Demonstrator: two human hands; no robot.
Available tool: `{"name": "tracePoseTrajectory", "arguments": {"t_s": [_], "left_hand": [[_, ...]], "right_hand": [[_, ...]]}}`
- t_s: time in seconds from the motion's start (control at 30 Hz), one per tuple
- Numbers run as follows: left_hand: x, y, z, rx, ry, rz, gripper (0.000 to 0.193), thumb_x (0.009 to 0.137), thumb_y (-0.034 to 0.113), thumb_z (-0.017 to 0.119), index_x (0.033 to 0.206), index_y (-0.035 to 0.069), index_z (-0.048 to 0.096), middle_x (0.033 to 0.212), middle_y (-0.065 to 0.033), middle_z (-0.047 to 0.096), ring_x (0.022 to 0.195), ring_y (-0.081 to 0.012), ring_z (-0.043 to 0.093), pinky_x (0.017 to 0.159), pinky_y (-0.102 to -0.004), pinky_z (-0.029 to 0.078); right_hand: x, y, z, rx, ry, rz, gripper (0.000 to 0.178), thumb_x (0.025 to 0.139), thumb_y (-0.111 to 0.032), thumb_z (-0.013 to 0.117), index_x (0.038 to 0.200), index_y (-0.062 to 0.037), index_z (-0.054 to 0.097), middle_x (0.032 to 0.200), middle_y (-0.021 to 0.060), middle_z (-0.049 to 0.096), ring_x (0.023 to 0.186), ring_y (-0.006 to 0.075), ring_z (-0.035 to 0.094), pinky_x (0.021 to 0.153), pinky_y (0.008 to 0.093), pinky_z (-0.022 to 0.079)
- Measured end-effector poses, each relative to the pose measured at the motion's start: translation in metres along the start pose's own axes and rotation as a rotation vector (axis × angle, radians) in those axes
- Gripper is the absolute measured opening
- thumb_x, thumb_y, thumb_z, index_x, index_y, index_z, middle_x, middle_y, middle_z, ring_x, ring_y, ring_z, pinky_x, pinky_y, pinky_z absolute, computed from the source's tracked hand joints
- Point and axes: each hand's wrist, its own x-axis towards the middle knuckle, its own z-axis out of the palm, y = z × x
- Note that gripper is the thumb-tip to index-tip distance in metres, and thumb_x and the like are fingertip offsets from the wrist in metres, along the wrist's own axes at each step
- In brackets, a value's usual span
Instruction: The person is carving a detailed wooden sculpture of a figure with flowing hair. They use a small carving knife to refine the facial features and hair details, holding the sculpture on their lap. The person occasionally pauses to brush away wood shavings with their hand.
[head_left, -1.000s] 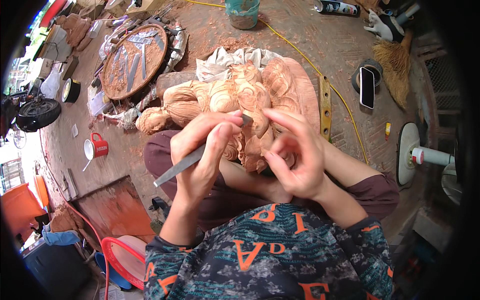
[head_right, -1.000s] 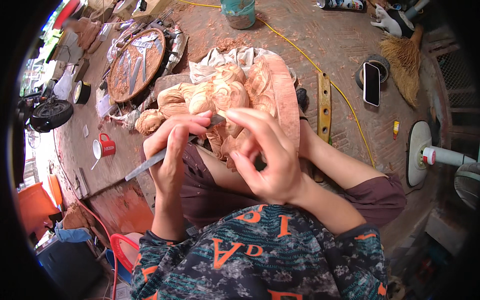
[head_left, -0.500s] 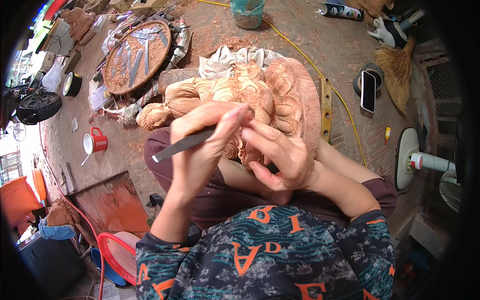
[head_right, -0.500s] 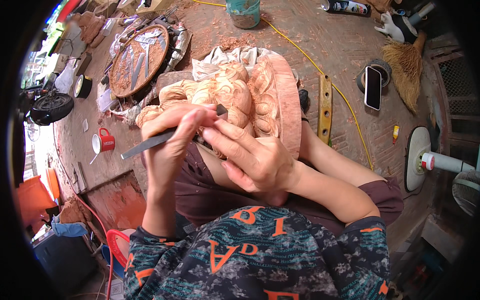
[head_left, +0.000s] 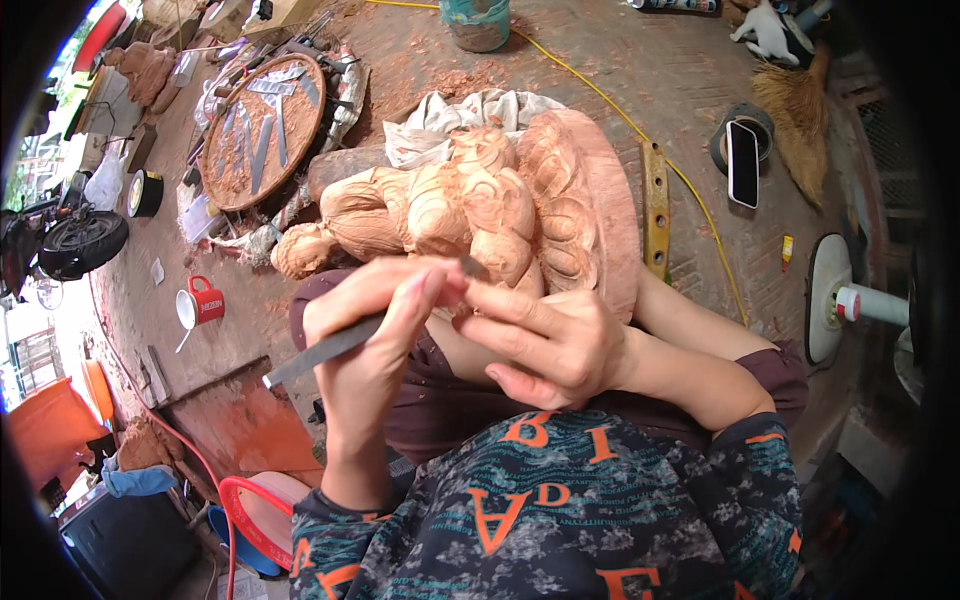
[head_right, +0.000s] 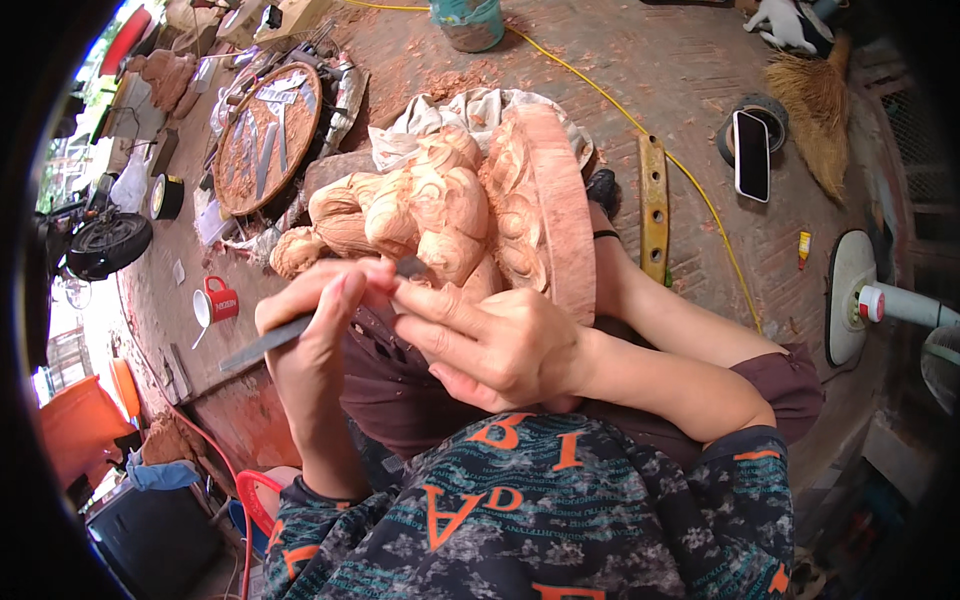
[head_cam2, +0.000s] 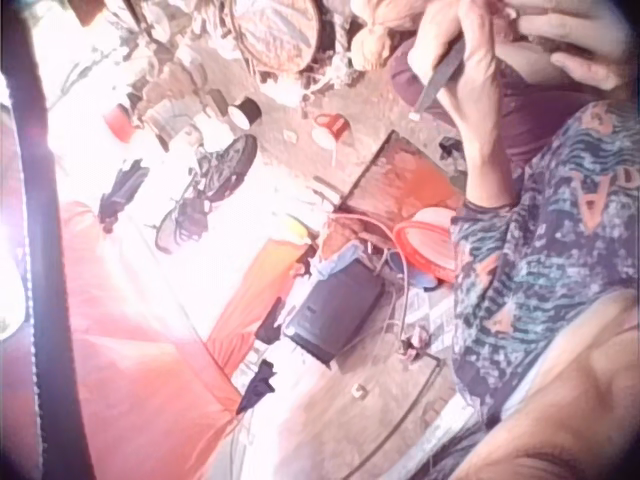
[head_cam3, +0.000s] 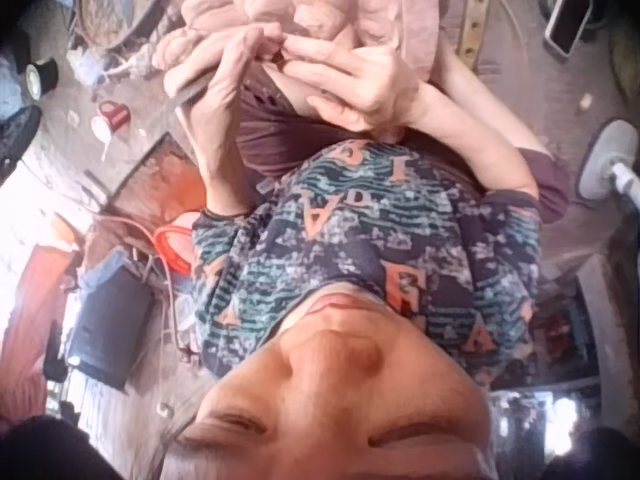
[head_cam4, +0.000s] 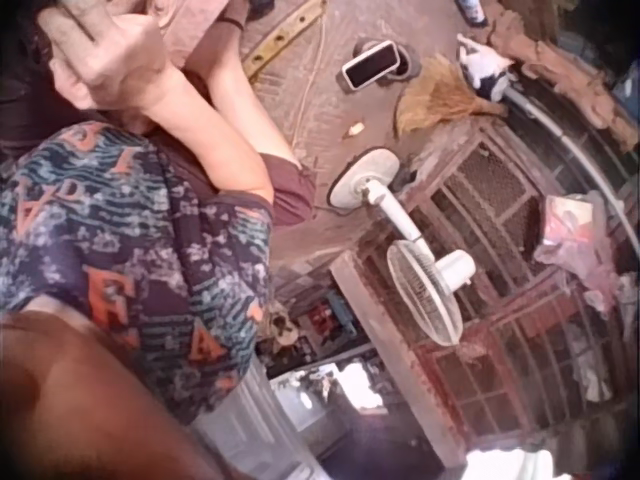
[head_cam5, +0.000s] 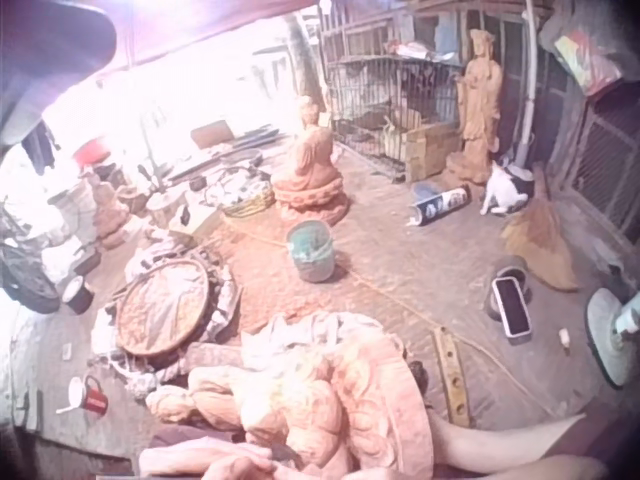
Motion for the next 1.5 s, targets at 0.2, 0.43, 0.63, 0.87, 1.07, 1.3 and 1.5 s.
{"name": "tracePoseTrajectory", "arguments": {"t_s": [0.2,0.43,0.63,0.87,1.07,1.3,1.5], "left_hand": [[-0.014,-0.008,-0.001,-0.03,-0.008,0.016,0.01,0.089,-0.002,0.062,0.09,-0.007,0.071,0.091,-0.0162,0.072,0.091,-0.0251,0.068,0.083,-0.0329,0.052],[-0.008,0.008,0.01,0.017,0.13,-0.038,0.012,0.09,0.003,0.064,0.094,-0.005,0.071,0.103,-0.0137,0.067,0.095,-0.018,0.064,0.083,-0.0285,0.051],[0.001,0.011,0.025,0.054,0.057,-0.238,0.019,0.094,0.011,0.062,0.099,-0.005,0.07,0.085,-0.0085,0.069,0.07,-0.0093,0.064,0.062,-0.0217,0.051],[0.017,0.013,0.013,0.111,-0.031,-0.374,0.023,0.093,0.017,0.063,0.091,-0.004,0.072,0.07,-0.0055,0.067,0.061,-0.0075,0.06,0.057,-0.0211,0.048],[0.039,0.013,0.003,0.183,-0.162,-0.426,0.024,0.092,0.02,0.064,0.089,-0.003,0.072,0.072,-0.0038,0.067,0.063,-0.0072,0.058,0.058,-0.0217,0.048],[0.04,0.01,0.001,0.117,-0.356,-0.384,0.027,0.086,0.017,0.073,0.103,-0.004,0.067,0.084,-0.0048,0.069,0.076,-0.0089,0.061,0.068,-0.0245,0.05],[0.067,0.015,0.002,0.105,-0.454,-0.513,0.023,0.087,0.016,0.073,0.097,-0.003,0.067,0.087,-0.0061,0.068,0.078,-0.0109,0.064,0.072,-0.0256,0.053]], "right_hand": [[-0.002,0.0,-0.002,0.002,-0.015,-0.002,0.042,0.072,-0.013,0.07,0.112,-0.0012,0.065,0.12,0.0171,0.062,0.061,0.0175,0.065,0.051,0.026,0.054],[-0.012,-0.027,0.011,0.149,0.1,0.332,0.065,0.072,-0.001,0.07,0.133,0.0018,0.05,0.098,0.0119,0.063,0.062,0.0199,0.064,0.059,0.03,0.055],[-0.005,-0.046,0.035,0.263,0.103,0.519,0.087,0.075,-0.004,0.073,0.147,0.007,0.026,0.069,0.0043,0.061,0.05,0.0155,0.059,0.048,0.0301,0.048],[-0.001,-0.036,0.051,-0.008,0.11,0.433,0.081,0.075,-0.008,0.067,0.146,0.0073,0.029,0.089,0.0164,0.066,0.064,0.0262,0.067,0.058,0.0364,0.055],[0.003,-0.035,0.045,-0.019,0.07,0.47,0.082,0.076,-0.01,0.067,0.146,0.0061,0.028,0.098,0.021,0.066,0.066,0.0284,0.068,0.054,0.0378,0.055],[-0.008,-0.034,0.053,-0.026,0.116,0.443,0.09,0.079,-0.015,0.072,0.146,0.0118,0.019,0.082,0.0081,0.066,0.055,0.0206,0.065,0.05,0.0343,0.053],[0.005,-0.041,0.053,-0.147,-0.033,0.613,0.092,0.078,-0.016,0.072,0.145,0.0149,0.016,0.077,0.009,0.065,0.056,0.0251,0.066,0.049,0.0385,0.051]]}}
